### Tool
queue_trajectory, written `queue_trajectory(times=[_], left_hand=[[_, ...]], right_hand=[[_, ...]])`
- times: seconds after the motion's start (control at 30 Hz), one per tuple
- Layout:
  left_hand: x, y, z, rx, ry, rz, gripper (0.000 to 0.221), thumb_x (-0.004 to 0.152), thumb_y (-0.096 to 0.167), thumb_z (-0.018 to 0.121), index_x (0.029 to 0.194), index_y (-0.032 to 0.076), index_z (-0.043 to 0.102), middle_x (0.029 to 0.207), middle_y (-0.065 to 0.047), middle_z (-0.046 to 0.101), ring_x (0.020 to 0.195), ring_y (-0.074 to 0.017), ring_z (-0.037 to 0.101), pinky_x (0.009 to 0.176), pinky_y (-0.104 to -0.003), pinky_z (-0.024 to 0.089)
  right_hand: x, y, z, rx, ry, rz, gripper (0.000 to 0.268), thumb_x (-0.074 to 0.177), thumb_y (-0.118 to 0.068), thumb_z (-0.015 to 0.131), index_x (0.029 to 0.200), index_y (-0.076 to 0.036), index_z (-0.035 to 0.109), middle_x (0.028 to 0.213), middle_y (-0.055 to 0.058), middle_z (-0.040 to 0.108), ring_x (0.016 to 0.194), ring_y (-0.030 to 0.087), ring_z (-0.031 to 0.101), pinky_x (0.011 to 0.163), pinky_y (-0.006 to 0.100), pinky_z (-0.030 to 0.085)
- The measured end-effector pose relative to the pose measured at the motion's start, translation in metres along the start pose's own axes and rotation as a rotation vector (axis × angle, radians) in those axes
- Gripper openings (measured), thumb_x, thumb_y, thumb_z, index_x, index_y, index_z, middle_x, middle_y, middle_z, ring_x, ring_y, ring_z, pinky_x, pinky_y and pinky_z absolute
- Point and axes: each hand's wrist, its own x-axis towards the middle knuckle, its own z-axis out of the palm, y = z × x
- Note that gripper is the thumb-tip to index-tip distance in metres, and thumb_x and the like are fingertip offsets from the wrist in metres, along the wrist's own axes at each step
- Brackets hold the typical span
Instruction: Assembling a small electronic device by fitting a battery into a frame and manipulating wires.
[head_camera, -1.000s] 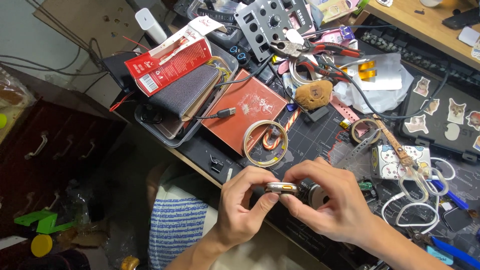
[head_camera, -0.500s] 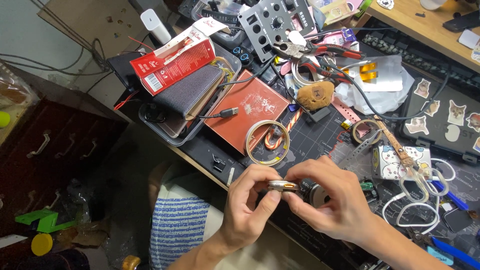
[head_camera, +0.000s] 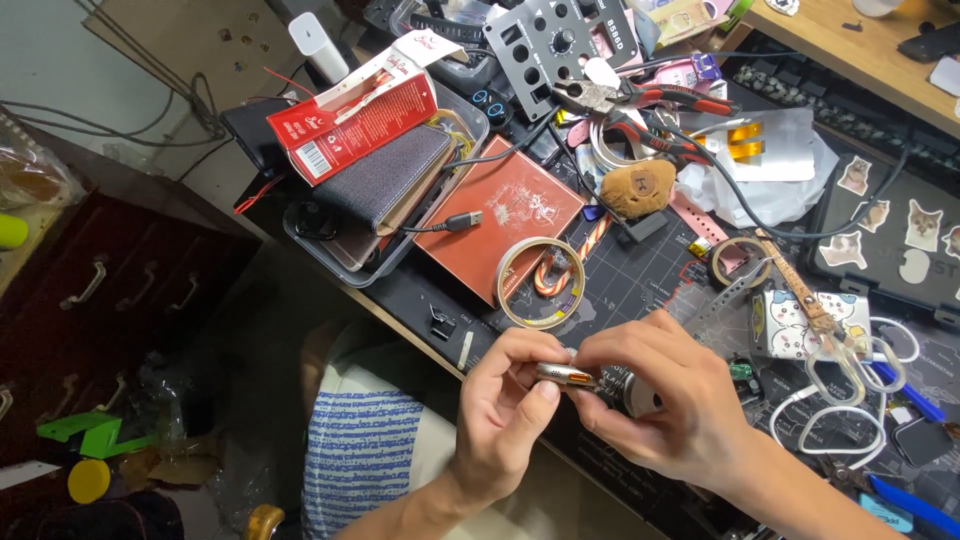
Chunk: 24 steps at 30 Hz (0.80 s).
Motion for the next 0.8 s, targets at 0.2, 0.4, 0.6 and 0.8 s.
queue_trajectory(times=[0.2,0.4,0.6,0.8], left_hand=[[-0.0003,0.0016,0.0012,0.033,0.008,0.019,0.02,0.107,0.016,0.062,0.119,0.0,0.065,0.119,-0.015,0.065,0.104,-0.0206,0.067,0.094,-0.031,0.058],[-0.0009,0.0017,0.0011,0.045,0.018,0.023,0.021,0.106,0.016,0.063,0.119,0.0,0.066,0.12,-0.015,0.066,0.106,-0.0215,0.069,0.096,-0.031,0.059],[-0.0012,0.0033,0.0004,0.066,0.013,0.028,0.02,0.106,0.016,0.062,0.118,0.0,0.066,0.119,-0.015,0.066,0.102,-0.0214,0.069,0.092,-0.032,0.06],[-0.0046,0.0034,0.0037,0.037,0.022,0.04,0.02,0.107,0.015,0.061,0.119,0.0,0.065,0.119,-0.016,0.064,0.105,-0.0224,0.067,0.094,-0.032,0.058]], right_hand=[[-0.001,-0.0001,0.0004,0.001,0.004,-0.008,0.019,0.098,-0.026,0.078,0.107,-0.011,0.072,0.101,-0.002,0.079,0.086,0.017,0.076,0.079,0.033,0.047],[-0.0016,0.0003,0.0005,0.001,-0.001,-0.013,0.019,0.099,-0.026,0.077,0.109,-0.011,0.071,0.102,-0.001,0.08,0.085,0.017,0.075,0.079,0.032,0.047],[-0.003,-0.0002,0.0012,-0.008,0.003,-0.008,0.019,0.099,-0.027,0.077,0.109,-0.011,0.072,0.101,-0.001,0.08,0.084,0.017,0.074,0.079,0.032,0.049],[-0.0027,-0.0034,0.0015,-0.021,0.001,-0.031,0.019,0.098,-0.025,0.078,0.109,-0.011,0.072,0.1,-0.001,0.08,0.085,0.018,0.076,0.08,0.032,0.049]])
